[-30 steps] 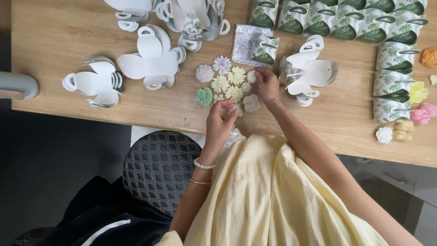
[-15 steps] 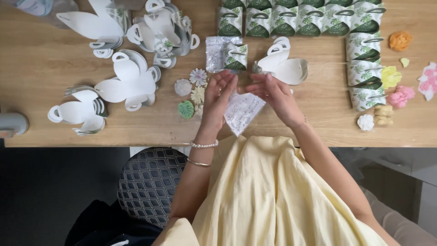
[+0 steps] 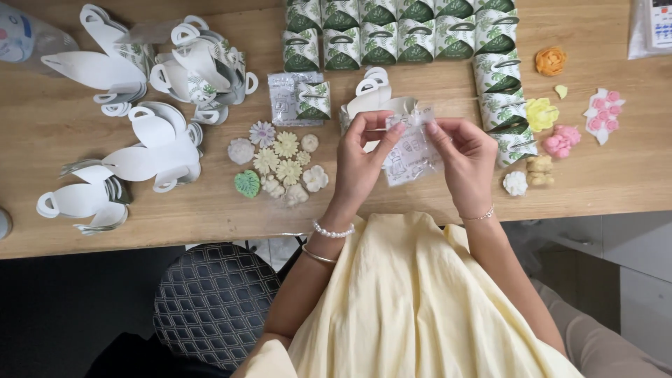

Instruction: Packaging decorative items such as wax flowers and bears into small boxes with patterned sleeves.

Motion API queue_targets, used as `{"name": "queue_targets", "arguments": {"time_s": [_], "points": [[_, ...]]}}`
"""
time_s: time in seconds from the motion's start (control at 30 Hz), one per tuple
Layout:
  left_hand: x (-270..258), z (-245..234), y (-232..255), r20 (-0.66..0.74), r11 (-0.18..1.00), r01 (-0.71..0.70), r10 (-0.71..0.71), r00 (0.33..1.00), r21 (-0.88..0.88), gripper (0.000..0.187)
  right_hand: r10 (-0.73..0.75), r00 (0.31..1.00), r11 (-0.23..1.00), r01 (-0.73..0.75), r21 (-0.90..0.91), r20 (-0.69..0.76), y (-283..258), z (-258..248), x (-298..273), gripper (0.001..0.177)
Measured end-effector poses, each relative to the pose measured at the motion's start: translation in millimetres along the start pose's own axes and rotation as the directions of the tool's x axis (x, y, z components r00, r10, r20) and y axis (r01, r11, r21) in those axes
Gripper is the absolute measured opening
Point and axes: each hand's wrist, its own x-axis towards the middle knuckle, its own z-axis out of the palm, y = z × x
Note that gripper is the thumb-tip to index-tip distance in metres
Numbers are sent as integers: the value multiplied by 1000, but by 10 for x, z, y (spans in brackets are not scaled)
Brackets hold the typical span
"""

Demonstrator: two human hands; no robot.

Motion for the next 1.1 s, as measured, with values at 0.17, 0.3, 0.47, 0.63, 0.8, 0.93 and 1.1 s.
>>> {"name": "queue_targets", "arguments": {"time_s": [0.17, 0.3, 0.47, 0.63, 0.8, 0.93, 1.1], "points": [[58, 190, 206, -82, 965, -45, 68, 994, 260, 19, -34, 999, 999, 34, -9, -32, -63, -157, 37, 14], [108, 271, 138, -116, 954, -73, 111, 987, 290, 19, 7, 983, 997, 8, 78, -186, -25, -309, 117, 12], [134, 453, 82, -159, 999, -41, 44, 986, 27, 22, 201, 972, 863, -117, 491, -122, 35, -456, 221, 11], [176, 497, 209, -159, 998, -30, 38, 986, 54, 26, 313, 946, 792, -209, 573, -88, 39, -577, 270, 13], [279, 520, 629, 240, 729, -392, 310, 920, 561, 69, 24, 1000, 968, -23, -252, 1, -197, -721, 328, 14], [328, 538, 486, 390, 825, -169, -68, 918, 540, 71, 84, 972, 974, -34, -222, 220, -227, -774, 487, 17], [238, 579, 234, 138, 992, 31, -48, 989, 122, 36, -23, 980, 994, 44, 102, -198, -353, -792, 465, 27]]}}
